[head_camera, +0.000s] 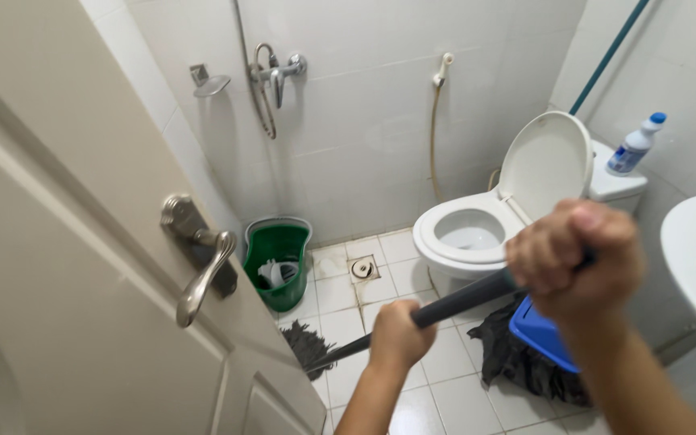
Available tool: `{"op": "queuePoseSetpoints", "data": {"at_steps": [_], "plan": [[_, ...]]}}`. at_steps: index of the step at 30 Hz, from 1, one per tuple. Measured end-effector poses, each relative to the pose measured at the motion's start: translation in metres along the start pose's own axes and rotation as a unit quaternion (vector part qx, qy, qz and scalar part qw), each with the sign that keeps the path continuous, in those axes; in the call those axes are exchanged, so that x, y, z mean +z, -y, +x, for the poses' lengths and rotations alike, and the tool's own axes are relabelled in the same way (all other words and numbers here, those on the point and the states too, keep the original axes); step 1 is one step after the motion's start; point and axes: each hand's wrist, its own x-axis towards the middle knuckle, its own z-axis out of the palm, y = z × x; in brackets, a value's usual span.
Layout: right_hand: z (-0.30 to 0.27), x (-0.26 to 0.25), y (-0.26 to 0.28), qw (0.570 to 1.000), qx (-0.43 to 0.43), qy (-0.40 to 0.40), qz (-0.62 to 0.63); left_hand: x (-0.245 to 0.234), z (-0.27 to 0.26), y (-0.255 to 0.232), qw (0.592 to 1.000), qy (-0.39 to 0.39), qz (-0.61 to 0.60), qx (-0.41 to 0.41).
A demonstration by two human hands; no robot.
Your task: The person mops the tiled floor of a bathroom using a microfiber mop, moving it around the toilet and near the door.
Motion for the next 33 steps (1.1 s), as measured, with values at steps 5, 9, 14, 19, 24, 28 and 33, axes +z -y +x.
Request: {"op": "queuePoseSetpoints", "data": {"at_steps": [5,9,14,19,24,28,33], "plan": [[-0.015,0.029,-0.028,0.997,-0.016,-0.055,-0.046,-0.008,-0.003,0.036,0.996,-0.065,0.005,0.060],[-0.025,0.033,-0.028,0.995,-0.005,-0.078,-0.057,-0.001,-0.004,0.051,0.993,-0.078,0.037,0.080],[-0.028,0.027,-0.005,0.995,0.015,-0.071,-0.075,0.020,-0.010,0.037,0.989,-0.111,0.002,0.099],[-0.012,0.029,0.055,0.999,-0.002,-0.013,-0.036,0.032,-0.010,-0.023,0.972,-0.211,-0.037,0.098],[-0.016,0.033,0.114,0.999,0.011,0.025,-0.044,0.046,-0.019,-0.087,0.953,-0.247,-0.118,0.129],[-0.036,0.031,0.128,0.994,-0.009,0.033,-0.105,0.070,-0.025,-0.110,0.947,-0.206,-0.205,0.133],[-0.066,0.067,0.134,0.975,-0.016,-0.053,-0.213,0.101,-0.031,-0.118,0.943,-0.126,-0.276,0.137]]}}
